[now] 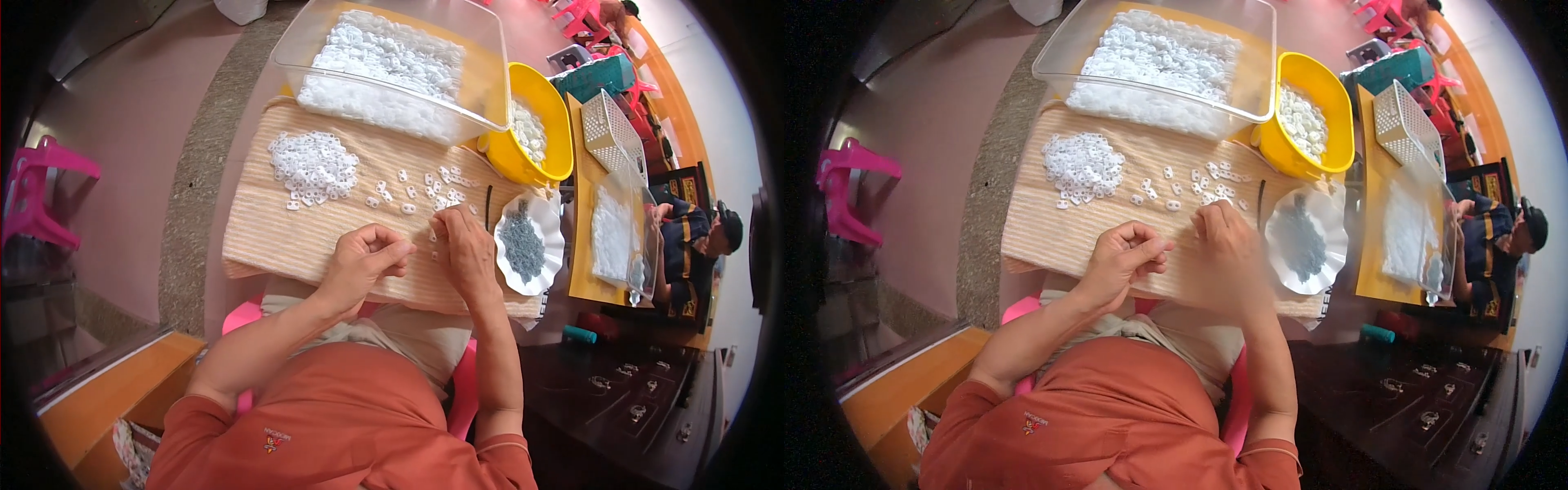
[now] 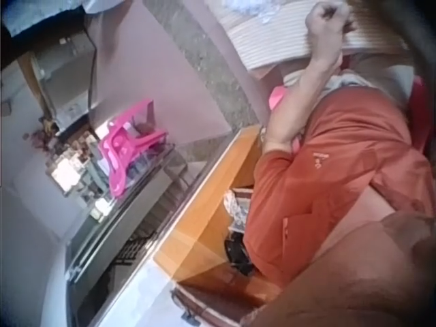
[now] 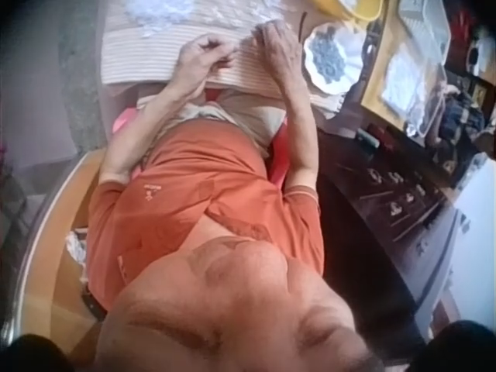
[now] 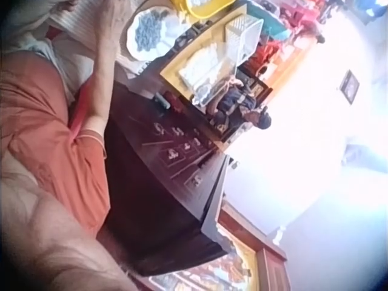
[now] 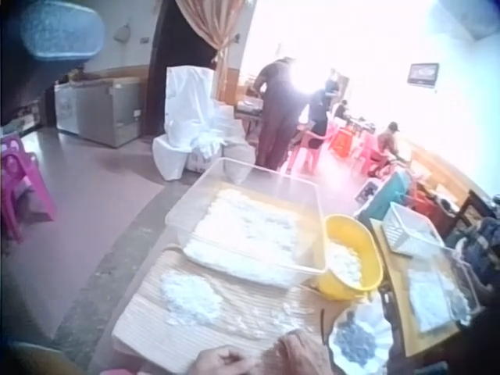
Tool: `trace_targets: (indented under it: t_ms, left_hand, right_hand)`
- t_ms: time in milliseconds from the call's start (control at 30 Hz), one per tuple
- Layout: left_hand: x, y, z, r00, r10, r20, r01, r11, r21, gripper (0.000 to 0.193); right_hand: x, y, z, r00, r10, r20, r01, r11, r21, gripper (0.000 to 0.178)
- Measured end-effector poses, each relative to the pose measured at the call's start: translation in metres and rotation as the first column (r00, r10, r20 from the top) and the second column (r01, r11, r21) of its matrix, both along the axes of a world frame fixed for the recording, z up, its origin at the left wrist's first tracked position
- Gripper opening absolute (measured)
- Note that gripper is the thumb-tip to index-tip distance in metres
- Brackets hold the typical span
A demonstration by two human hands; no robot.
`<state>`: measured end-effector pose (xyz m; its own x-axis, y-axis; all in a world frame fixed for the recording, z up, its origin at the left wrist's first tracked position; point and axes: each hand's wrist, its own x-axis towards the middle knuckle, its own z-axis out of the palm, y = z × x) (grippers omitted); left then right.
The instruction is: Manually assembling small white plastic components by inserting tiny grey pieces into them.
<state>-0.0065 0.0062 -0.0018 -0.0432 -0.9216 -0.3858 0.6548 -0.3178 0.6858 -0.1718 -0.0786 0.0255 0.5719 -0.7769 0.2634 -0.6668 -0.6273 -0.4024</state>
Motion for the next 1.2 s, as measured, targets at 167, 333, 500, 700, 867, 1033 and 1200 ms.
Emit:
trace_targets:
  t_ms: [167, 333, 500, 700, 867, 1033, 1200]
  left_hand:
    - [-0.002, 0.0, -0.003, 1.0, -0.013, 0.016, 0.013, 1.0, -0.013, 0.009]
    - [-0.005, 0.0, 0.0, 0.999, 0.018, -0.034, -0.018, 1.0, -0.014, 0.011]
    - [-0.008, 0.0, 0.007, 0.998, -0.002, -0.063, -0.002, 0.997, -0.072, 0.015]
    - [-0.005, 0.002, 0.001, 0.992, -0.114, -0.061, 0.104, 0.983, -0.148, 0.012]
    - [-0.004, 0.003, 0.012, 0.98, -0.171, -0.106, 0.156, 0.978, -0.137, 0.011]
    - [-0.003, 0.003, 0.014, 0.937, -0.254, -0.239, 0.238, 0.967, -0.096, 0.01]
    - [-0.004, 0.003, 0.016, 0.922, -0.27, -0.278, 0.251, 0.963, -0.101, 0.016]
  right_hand:
    - [-0.004, 0.001, -0.003, 0.998, -0.016, 0.055, 0.016, 1.0, -0.013, 0.007]
    - [-0.002, 0.013, 0.006, 0.985, -0.04, 0.167, 0.021, 0.993, 0.114, 0.006]
    - [-0.002, 0.028, 0.004, 0.893, 0.013, 0.45, -0.222, 0.882, 0.415, 0.01]
    - [-0.009, 0.035, 0.01, 0.805, -0.231, 0.546, -0.284, 0.657, 0.698, 0.011]
    - [-0.012, 0.041, 0.007, 0.737, -0.297, 0.607, -0.356, 0.593, 0.722, 0.012]
    - [-0.017, 0.042, 0.001, 0.6, -0.315, 0.736, -0.537, 0.524, 0.662, 0.01]
    - [-0.02, 0.051, 0.003, 0.662, -0.324, 0.676, -0.343, 0.671, 0.657, 0.01]
